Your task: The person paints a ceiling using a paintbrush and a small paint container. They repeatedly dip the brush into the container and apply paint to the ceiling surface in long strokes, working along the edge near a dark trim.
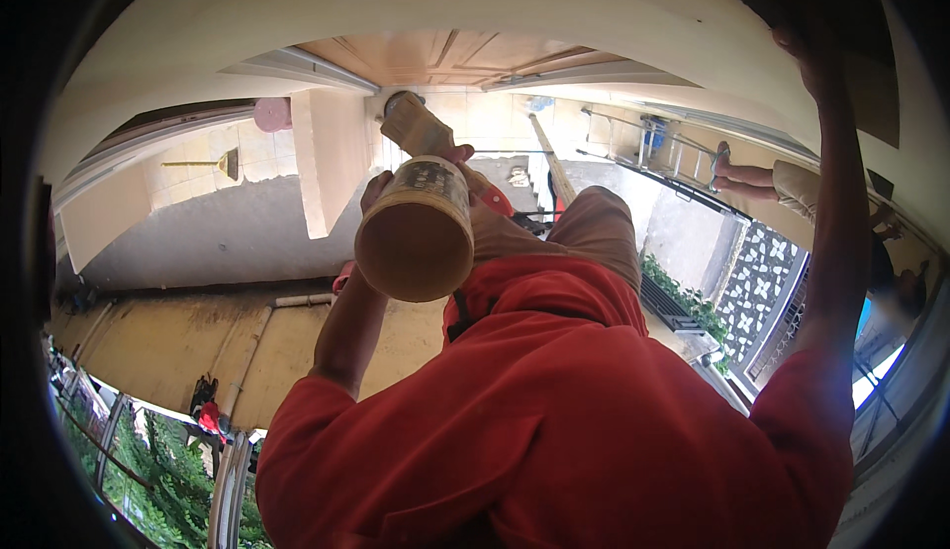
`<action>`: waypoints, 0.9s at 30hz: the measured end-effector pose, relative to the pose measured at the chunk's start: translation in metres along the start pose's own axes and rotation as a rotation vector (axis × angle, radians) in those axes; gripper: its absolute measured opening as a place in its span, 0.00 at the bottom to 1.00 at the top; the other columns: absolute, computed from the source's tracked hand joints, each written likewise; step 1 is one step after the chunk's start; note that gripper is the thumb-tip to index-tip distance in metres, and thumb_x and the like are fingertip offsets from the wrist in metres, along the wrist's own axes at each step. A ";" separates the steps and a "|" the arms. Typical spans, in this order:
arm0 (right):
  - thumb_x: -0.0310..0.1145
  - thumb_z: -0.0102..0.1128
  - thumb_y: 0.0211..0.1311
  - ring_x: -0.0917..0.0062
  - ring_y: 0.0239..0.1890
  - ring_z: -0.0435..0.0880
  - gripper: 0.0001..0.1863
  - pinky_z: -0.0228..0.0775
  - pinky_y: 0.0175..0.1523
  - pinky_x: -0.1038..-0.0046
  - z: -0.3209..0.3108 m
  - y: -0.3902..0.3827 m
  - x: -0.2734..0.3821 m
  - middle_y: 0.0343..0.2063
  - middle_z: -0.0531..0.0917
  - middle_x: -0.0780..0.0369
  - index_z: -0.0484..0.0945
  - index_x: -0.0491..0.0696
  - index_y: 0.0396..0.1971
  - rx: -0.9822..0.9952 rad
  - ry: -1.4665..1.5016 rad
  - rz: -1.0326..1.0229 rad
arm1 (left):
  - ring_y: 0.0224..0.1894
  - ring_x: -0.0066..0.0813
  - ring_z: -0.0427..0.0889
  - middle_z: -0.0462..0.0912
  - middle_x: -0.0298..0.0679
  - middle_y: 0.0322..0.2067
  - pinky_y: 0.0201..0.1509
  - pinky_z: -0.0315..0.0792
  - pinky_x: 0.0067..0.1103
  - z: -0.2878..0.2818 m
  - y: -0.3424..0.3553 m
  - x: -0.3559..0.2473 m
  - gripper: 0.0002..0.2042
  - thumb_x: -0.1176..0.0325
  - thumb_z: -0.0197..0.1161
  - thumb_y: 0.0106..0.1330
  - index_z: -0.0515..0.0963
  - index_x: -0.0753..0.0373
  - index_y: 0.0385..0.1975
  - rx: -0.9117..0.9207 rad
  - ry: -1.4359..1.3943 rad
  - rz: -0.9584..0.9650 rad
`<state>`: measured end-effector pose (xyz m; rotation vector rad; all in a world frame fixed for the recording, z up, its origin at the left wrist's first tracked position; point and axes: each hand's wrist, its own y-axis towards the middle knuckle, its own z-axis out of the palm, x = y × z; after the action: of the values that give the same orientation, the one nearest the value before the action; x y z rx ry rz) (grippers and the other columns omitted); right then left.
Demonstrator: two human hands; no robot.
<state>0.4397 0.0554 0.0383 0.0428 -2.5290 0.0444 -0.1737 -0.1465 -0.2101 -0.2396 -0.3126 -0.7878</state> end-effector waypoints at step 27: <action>0.47 0.73 0.69 0.72 0.53 0.85 0.28 0.73 0.66 0.65 0.022 0.011 0.069 0.52 0.89 0.61 0.84 0.44 0.62 0.034 -0.254 -0.032 | 0.66 0.57 0.78 0.65 0.60 0.71 0.58 0.87 0.51 -0.055 -0.026 0.078 0.51 0.42 0.64 0.72 0.48 0.73 0.82 -0.056 0.107 0.470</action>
<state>0.3698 0.0644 0.0597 0.1094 -2.7802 0.0735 -0.1302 -0.2334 -0.2302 -0.3079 -0.1240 -0.3430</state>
